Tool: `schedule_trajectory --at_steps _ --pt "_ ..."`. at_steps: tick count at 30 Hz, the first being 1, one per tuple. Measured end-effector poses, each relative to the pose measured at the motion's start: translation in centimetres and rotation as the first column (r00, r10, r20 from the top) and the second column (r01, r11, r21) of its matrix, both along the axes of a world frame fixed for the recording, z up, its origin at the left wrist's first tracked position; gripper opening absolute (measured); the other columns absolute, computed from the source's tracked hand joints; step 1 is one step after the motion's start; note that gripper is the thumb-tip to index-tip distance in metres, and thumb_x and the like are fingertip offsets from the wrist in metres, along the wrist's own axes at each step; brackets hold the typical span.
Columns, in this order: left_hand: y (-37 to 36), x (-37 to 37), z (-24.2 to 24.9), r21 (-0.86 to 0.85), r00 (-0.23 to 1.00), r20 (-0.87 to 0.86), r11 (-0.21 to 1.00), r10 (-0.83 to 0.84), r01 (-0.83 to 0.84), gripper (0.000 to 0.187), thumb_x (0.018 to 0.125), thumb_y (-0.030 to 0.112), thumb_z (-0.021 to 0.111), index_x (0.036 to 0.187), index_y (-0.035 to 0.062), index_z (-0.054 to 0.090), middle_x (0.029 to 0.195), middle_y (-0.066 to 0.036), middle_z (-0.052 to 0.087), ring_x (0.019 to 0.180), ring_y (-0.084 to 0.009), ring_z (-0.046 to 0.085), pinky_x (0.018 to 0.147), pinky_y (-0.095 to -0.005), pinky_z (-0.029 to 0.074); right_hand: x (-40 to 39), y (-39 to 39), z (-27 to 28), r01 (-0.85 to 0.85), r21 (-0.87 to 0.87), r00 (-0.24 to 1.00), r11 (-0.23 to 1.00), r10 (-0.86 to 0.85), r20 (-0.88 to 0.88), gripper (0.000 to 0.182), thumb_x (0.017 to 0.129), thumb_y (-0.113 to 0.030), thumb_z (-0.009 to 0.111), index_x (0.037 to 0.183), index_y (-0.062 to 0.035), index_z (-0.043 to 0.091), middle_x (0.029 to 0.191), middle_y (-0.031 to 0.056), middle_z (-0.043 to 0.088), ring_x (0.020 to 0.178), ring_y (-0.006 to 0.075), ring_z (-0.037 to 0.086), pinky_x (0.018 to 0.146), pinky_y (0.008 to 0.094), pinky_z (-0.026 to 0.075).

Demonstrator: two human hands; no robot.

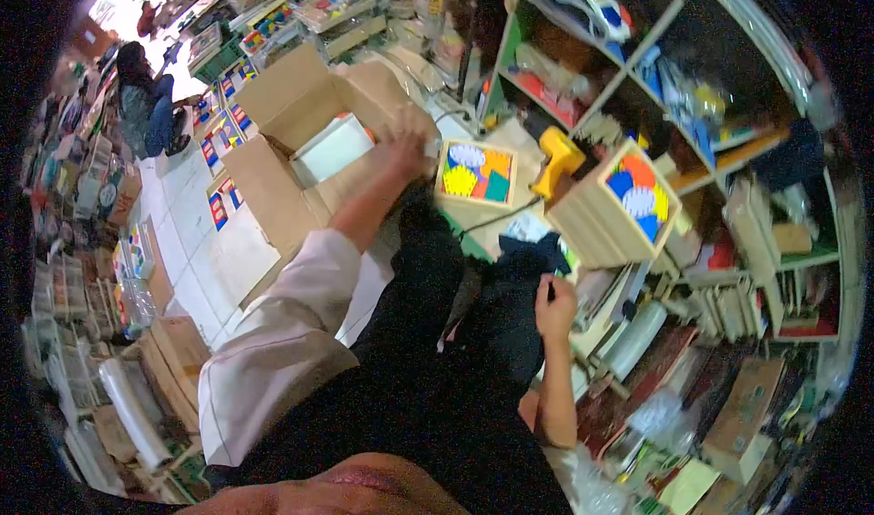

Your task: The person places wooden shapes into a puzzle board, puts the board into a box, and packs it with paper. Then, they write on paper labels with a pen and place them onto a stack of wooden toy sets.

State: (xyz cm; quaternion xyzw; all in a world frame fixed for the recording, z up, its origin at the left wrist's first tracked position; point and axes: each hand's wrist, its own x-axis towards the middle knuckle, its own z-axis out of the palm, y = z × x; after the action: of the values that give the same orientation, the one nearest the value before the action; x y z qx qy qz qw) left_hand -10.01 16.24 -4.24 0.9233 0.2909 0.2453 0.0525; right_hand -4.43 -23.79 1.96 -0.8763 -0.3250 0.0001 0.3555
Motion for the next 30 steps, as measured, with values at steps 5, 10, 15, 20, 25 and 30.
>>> schedule_trajectory --at_steps 5,10,15,20,25,30 --pt "0.5 2.6 4.7 0.089 0.982 -0.078 0.982 0.171 -0.164 0.070 0.069 0.015 0.060 0.134 0.0138 0.033 0.144 -0.013 0.016 0.132 -0.0360 0.013 0.098 -0.0653 0.008 0.3 0.3 -0.4 -0.049 -0.026 0.999 0.998 0.049 0.014 0.015 0.081 -0.014 0.054 0.085 -0.0019 0.063 0.084 0.0167 0.061 0.081 0.0324 0.057 0.075 0.0374 0.044" --pt "0.2 -1.6 4.0 -0.129 0.900 0.230 0.928 0.370 -0.349 0.079 0.064 0.016 0.065 0.135 0.0108 0.028 0.143 -0.016 0.016 0.132 -0.0369 0.010 0.098 -0.0651 0.008 0.6 0.2 -0.6 -0.023 0.018 0.998 1.000 0.024 -0.060 0.016 0.082 -0.013 0.054 0.086 -0.0001 0.062 0.085 0.0154 0.061 0.081 0.0309 0.057 0.075 0.0374 0.044" --pt "-1.8 -8.2 4.7 -0.166 0.776 0.320 0.838 0.544 -0.519 0.090 0.059 0.041 0.072 0.133 0.0090 0.032 0.142 -0.023 0.012 0.133 -0.0401 -0.001 0.095 -0.0693 0.001 0.6 0.4 -0.4 -0.060 0.000 0.998 0.998 0.060 -0.036 0.015 0.082 -0.013 0.054 0.086 0.0000 0.062 0.084 0.0146 0.061 0.082 0.0300 0.057 0.076 0.0372 0.044" --pt "-3.6 -13.9 6.9 -0.272 0.860 -0.287 0.824 0.423 -0.496 0.087 0.061 0.052 0.069 0.129 0.0078 0.037 0.144 -0.024 0.010 0.133 -0.0402 0.001 0.092 -0.0708 -0.001 0.3 1.1 -0.6 -0.064 0.035 0.996 0.997 0.066 -0.055 0.015 0.082 -0.012 0.054 0.084 0.0004 0.061 0.084 0.0145 0.062 0.082 0.0290 0.057 0.076 0.0361 0.043" --pt "-2.1 -26.6 3.8 -0.307 0.483 0.485 0.659 0.729 -0.687 0.078 0.071 0.047 0.065 0.129 0.0017 0.036 0.141 -0.023 0.020 0.132 -0.0356 0.014 0.100 -0.0589 0.004 0.5 2.0 -0.9 -0.096 0.023 0.989 0.995 0.098 -0.112 0.014 0.082 -0.011 0.053 0.084 0.0001 0.061 0.084 0.0137 0.062 0.081 0.0286 0.057 0.075 0.0358 0.044" --pt "-3.9 -24.6 3.2 -0.457 0.680 0.605 0.880 0.414 -0.129 0.074 0.081 0.049 0.053 0.133 0.0014 0.029 0.127 -0.022 0.044 0.118 -0.0321 0.043 0.103 -0.0535 0.007 0.9 2.4 -1.2 -0.139 -0.017 0.986 0.990 0.137 -0.096 0.014 0.083 -0.013 0.054 0.084 -0.0006 0.060 0.084 0.0132 0.062 0.081 0.0281 0.058 0.075 0.0360 0.045"
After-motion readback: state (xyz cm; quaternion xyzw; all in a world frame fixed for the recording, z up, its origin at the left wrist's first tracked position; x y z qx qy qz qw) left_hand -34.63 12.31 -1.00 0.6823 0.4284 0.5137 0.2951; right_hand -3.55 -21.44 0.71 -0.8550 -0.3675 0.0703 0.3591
